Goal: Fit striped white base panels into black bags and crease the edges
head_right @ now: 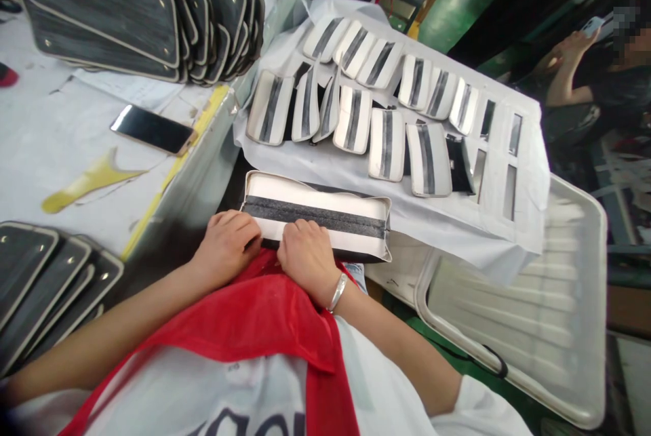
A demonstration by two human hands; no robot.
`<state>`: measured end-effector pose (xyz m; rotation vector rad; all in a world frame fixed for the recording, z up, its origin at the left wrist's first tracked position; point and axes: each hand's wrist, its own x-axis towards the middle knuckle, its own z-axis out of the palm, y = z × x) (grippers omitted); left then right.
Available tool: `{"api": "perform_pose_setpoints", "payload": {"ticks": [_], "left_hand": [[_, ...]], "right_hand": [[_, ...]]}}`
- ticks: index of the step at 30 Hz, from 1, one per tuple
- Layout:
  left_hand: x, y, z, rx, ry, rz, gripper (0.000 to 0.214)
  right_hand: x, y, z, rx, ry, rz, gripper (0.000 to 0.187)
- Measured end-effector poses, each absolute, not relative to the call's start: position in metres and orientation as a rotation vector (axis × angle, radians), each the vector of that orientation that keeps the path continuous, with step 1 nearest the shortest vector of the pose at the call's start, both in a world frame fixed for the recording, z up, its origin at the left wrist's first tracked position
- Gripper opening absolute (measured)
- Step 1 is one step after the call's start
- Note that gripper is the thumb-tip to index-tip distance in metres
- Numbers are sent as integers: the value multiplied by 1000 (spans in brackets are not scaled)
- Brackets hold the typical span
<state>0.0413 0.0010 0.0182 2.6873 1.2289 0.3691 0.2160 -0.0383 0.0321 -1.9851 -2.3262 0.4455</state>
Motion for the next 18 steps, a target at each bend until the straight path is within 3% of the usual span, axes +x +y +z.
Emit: {"api": "perform_pose_setpoints", "payload": {"ticks": [5,7,12,18], "left_hand": [[41,1,16,2531,1333,374,8],[38,-1,13,2515,1324,405,9],[39,-2,9,2494,1326,505,21],[41,-1,10,2462,1332,620,42]], "right_hand": [[218,-42,38,-1955,-2300,301,25],[225,-49,34,-1771,-2447,227,17],[250,-70,18,-1318,-2703,145,29],[275,-84,14,-1311,-2633,30,34]]}}
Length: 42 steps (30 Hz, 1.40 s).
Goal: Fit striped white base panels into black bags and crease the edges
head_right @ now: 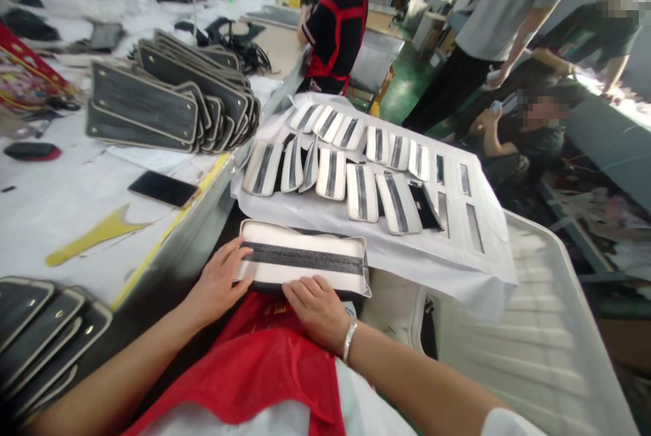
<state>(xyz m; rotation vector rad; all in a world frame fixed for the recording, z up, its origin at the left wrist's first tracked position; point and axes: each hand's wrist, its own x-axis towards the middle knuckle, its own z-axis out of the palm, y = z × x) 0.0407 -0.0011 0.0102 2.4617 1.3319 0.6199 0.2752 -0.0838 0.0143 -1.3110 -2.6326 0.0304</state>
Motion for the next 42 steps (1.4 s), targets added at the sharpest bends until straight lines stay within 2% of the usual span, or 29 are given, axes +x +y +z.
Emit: {"api": "perform_pose_setpoints", "payload": {"ticks": [3,5,11,16,22,28,42], "left_hand": [[35,18,10,2384,1315,637,58],[33,40,12,2277,1315,644,59],[54,112,15,2088,1157,476,38],[61,127,8,1995,1081,357,32],[51,126,2,2058,999,440,39],[47,136,3,2363,783,376,35],[48,153,1,2609,556,204,27]], "right_hand": [[280,-77,23,-1399,-2539,96,23],[280,-63,32,-1466,-2439,164,18],[266,19,39,-1648,-2244,185,27],[255,60,23,-1691,-2413,177,19],[271,61,11,-1520,-2454,171,25],[290,60,1,-1291,-2573,26,24],[278,63,10,-1455,-2684,67,20]]}}
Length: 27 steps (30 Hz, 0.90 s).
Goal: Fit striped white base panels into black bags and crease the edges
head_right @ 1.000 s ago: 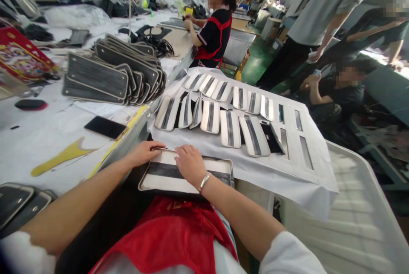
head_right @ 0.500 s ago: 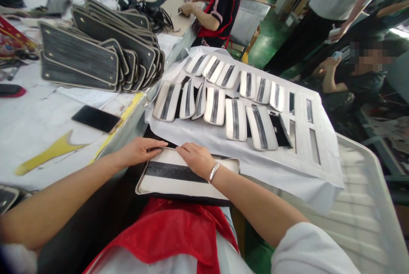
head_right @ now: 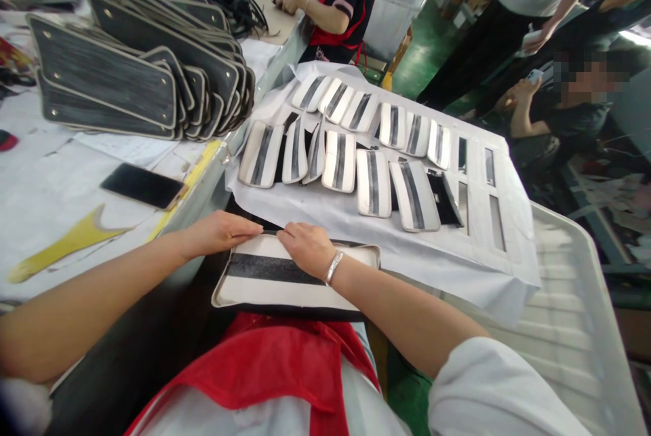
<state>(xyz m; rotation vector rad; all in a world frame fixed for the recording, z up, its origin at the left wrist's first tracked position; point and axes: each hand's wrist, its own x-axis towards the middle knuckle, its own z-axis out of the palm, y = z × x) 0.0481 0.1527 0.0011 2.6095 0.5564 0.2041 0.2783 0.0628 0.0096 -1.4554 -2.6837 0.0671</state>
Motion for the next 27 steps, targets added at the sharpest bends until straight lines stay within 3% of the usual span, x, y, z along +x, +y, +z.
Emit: {"api": "perform_pose_setpoints", "payload": {"ticks": [6,12,19,27], "left_hand": [[53,154,14,2860,374,-1,28],[58,148,25,3054,281,-195,34],[61,112,25,3179,515,-33,31],[72,85,19,3221,726,70,38]], "right_hand": [[271,66,24,-1492,-2854,96,20],[264,69,36,-1216,-3146,29,24],[261,42,26,-1330,-3006,-226,32],[280,11,23,-1632,-2854,-260,30]]}}
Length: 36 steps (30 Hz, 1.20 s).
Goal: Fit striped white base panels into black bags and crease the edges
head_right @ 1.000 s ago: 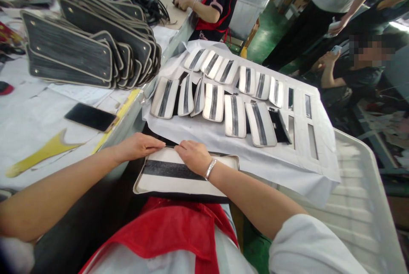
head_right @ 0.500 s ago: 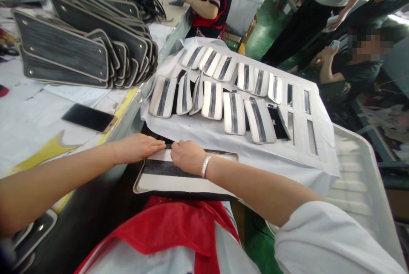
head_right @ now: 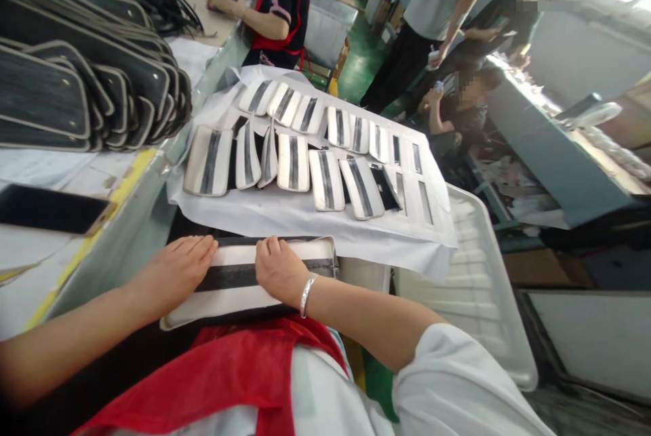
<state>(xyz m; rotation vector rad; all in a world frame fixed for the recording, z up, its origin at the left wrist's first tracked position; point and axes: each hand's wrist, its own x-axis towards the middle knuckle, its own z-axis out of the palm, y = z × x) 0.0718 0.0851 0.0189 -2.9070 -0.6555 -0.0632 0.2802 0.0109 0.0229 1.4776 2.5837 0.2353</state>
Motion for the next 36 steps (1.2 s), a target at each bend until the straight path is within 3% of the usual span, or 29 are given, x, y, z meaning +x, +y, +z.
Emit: {"api": "perform_pose_setpoints", "payload": {"ticks": [10,30,36], "left_hand": [[78,78,20,-2830,-715,26,44],[55,112,23,-3239,-806,-86,40],[30,112,35,-3392,-1276,-557,34]], "right_hand": [[310,0,24,1609,2578,184,31],[368,-21,26,1674,2541,237,28],[344,-22,40,1834,2614,31,29]]}}
